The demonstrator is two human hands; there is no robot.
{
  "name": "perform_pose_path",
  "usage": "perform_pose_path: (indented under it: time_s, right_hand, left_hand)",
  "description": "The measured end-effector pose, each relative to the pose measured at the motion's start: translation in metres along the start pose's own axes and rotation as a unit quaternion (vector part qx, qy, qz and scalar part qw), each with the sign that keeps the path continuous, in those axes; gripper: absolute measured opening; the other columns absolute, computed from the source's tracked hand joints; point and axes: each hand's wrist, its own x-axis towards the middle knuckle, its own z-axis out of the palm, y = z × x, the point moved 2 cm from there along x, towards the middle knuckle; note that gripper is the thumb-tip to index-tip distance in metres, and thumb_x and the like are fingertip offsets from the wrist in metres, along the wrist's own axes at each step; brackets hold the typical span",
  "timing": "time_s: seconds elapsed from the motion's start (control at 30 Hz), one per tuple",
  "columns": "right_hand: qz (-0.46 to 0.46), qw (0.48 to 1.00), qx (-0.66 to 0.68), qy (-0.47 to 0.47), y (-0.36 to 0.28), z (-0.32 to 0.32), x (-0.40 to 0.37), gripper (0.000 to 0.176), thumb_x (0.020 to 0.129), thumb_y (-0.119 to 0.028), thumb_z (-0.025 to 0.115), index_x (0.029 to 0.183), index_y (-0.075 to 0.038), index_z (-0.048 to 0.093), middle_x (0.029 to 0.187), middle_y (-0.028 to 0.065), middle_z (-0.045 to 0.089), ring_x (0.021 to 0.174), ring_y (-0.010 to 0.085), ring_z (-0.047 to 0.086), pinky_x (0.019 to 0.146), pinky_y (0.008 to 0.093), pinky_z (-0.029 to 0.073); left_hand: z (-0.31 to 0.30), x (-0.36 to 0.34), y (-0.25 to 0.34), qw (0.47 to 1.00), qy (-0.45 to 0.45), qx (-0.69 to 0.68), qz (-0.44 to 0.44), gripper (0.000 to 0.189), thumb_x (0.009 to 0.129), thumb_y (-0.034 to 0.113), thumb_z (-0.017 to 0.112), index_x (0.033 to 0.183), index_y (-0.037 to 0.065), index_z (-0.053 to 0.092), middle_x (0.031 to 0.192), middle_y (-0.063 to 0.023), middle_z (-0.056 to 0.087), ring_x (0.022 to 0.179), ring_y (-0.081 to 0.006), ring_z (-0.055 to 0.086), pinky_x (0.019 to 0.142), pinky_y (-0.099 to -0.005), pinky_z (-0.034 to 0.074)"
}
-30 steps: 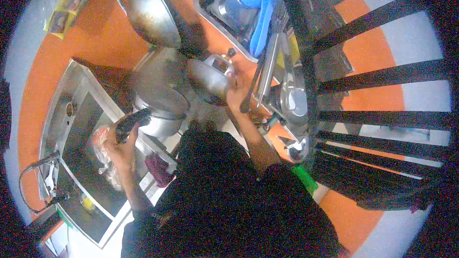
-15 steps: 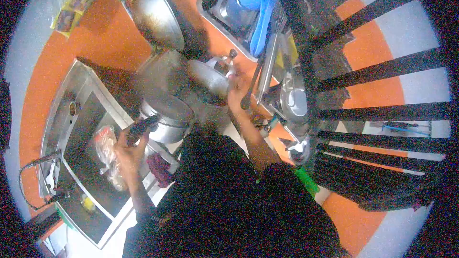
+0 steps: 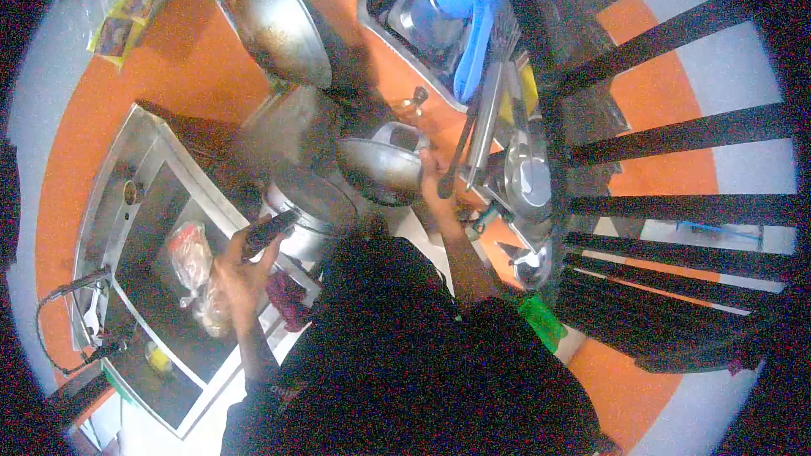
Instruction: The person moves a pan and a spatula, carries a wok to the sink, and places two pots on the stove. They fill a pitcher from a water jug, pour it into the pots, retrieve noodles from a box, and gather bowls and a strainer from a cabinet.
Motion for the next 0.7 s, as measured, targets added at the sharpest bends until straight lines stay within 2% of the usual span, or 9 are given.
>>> perform_pose_path:
  time_s: [0.2, 0.3, 0.37, 0.4, 0.47, 0.5, 0.53, 0.6, 0.7]
  right_hand:
    - [-0.03, 0.998, -0.034, 0.045, 0.03, 0.001, 0.019, 0.035, 0.088, -0.032, 0.056, 0.078, 0.002, 0.061, 0.062, -0.0009, 0.049, 0.062, 0.0093, 0.042, 0.058, 0.0256, 0.036]
    - [0.017, 0.992, -0.118, 0.05, 0.037, 0.003, 0.024, 0.036, 0.088, -0.032, 0.056, 0.076, 0.002, 0.059, 0.062, -0.0004, 0.049, 0.063, 0.0101, 0.042, 0.059, 0.0263, 0.037]
    - [-0.023, 0.998, -0.015, 0.062, 0.021, 0.007, 0.023, 0.036, 0.088, -0.031, 0.056, 0.074, 0.002, 0.058, 0.062, 0.0, 0.048, 0.062, 0.0106, 0.042, 0.058, 0.0269, 0.037]
    - [-0.024, 0.998, -0.015, 0.057, 0.027, 0.01, 0.025, 0.036, 0.088, -0.031, 0.056, 0.074, 0.002, 0.058, 0.062, 0.0, 0.048, 0.062, 0.0106, 0.042, 0.058, 0.0269, 0.037]
    - [-0.15, 0.983, -0.031, 0.102, 0.016, 0.015, 0.023, 0.036, 0.088, -0.029, 0.056, 0.072, 0.003, 0.057, 0.063, 0.0003, 0.048, 0.063, 0.0104, 0.042, 0.058, 0.0273, 0.037]
    - [-0.08, 0.995, -0.037, 0.042, 0.015, 0.011, 0.02, 0.031, 0.088, -0.027, 0.056, 0.076, 0.002, 0.058, 0.064, 0.0012, 0.049, 0.063, 0.0105, 0.043, 0.058, 0.0278, 0.038]
    - [-0.083, 0.996, -0.034, 0.031, 0.012, 0.014, 0.017, 0.031, 0.088, -0.027, 0.056, 0.076, 0.002, 0.058, 0.064, 0.0012, 0.049, 0.063, 0.0105, 0.043, 0.058, 0.0278, 0.038]
    - [-0.024, 0.999, -0.026, 0.02, 0.014, 0.016, 0.014, 0.027, 0.088, -0.024, 0.056, 0.083, 0.002, 0.058, 0.065, 0.0009, 0.051, 0.063, 0.0106, 0.044, 0.058, 0.0277, 0.038]
    - [-0.081, 0.997, -0.004, -0.013, 0.015, 0.013, 0.004, 0.022, 0.089, -0.02, 0.056, 0.089, 0.002, 0.059, 0.074, 0.0024, 0.056, 0.07, 0.0115, 0.049, 0.065, 0.0256, 0.041]
  left_hand:
    - [0.0, 0.002, -0.003, 0.999, -0.013, -0.024, -0.021, 0.032, 0.069, 0.008, 0.074, 0.098, 0.0, 0.064, 0.083, -0.0133, 0.068, 0.078, -0.0186, 0.067, 0.07, -0.0294, 0.052]
    - [0.005, 0.002, -0.006, 0.999, -0.009, -0.03, -0.01, 0.032, 0.068, 0.008, 0.074, 0.098, 0.001, 0.064, 0.084, -0.0131, 0.068, 0.078, -0.0181, 0.067, 0.069, -0.0285, 0.052]
    - [0.004, 0.001, -0.003, 0.999, 0.002, -0.045, -0.014, 0.032, 0.068, 0.008, 0.074, 0.098, 0.001, 0.064, 0.084, -0.013, 0.068, 0.077, -0.0178, 0.067, 0.069, -0.0279, 0.051]
    - [0.005, 0.001, -0.002, 0.999, 0.005, -0.044, -0.019, 0.032, 0.068, 0.008, 0.074, 0.098, 0.001, 0.064, 0.084, -0.013, 0.068, 0.077, -0.0178, 0.067, 0.069, -0.0279, 0.051]
    - [0.003, -0.002, -0.001, 0.998, 0.035, -0.047, 0.0, 0.032, 0.067, 0.008, 0.075, 0.097, 0.0, 0.064, 0.085, -0.013, 0.068, 0.076, -0.0175, 0.067, 0.068, -0.0278, 0.051]
    - [0.002, -0.005, -0.003, 0.998, 0.046, -0.048, 0.0, 0.032, 0.066, 0.007, 0.075, 0.096, 0.0, 0.064, 0.085, -0.012, 0.068, 0.076, -0.0171, 0.067, 0.069, -0.0278, 0.052]
    - [-0.001, -0.008, -0.002, 0.997, 0.055, -0.044, -0.007, 0.032, 0.066, 0.007, 0.075, 0.096, 0.0, 0.064, 0.085, -0.012, 0.068, 0.076, -0.0171, 0.067, 0.069, -0.0278, 0.052]
    - [-0.006, -0.015, 0.004, 0.996, 0.077, -0.041, 0.003, 0.034, 0.065, 0.008, 0.076, 0.096, 0.0, 0.064, 0.086, -0.0108, 0.068, 0.075, -0.0164, 0.067, 0.068, -0.0262, 0.052]
    - [-0.017, -0.034, 0.019, 0.994, 0.109, 0.009, 0.022, 0.036, 0.064, 0.008, 0.078, 0.095, 0.0, 0.064, 0.09, -0.0101, 0.068, 0.074, -0.0157, 0.066, 0.068, -0.0245, 0.052]
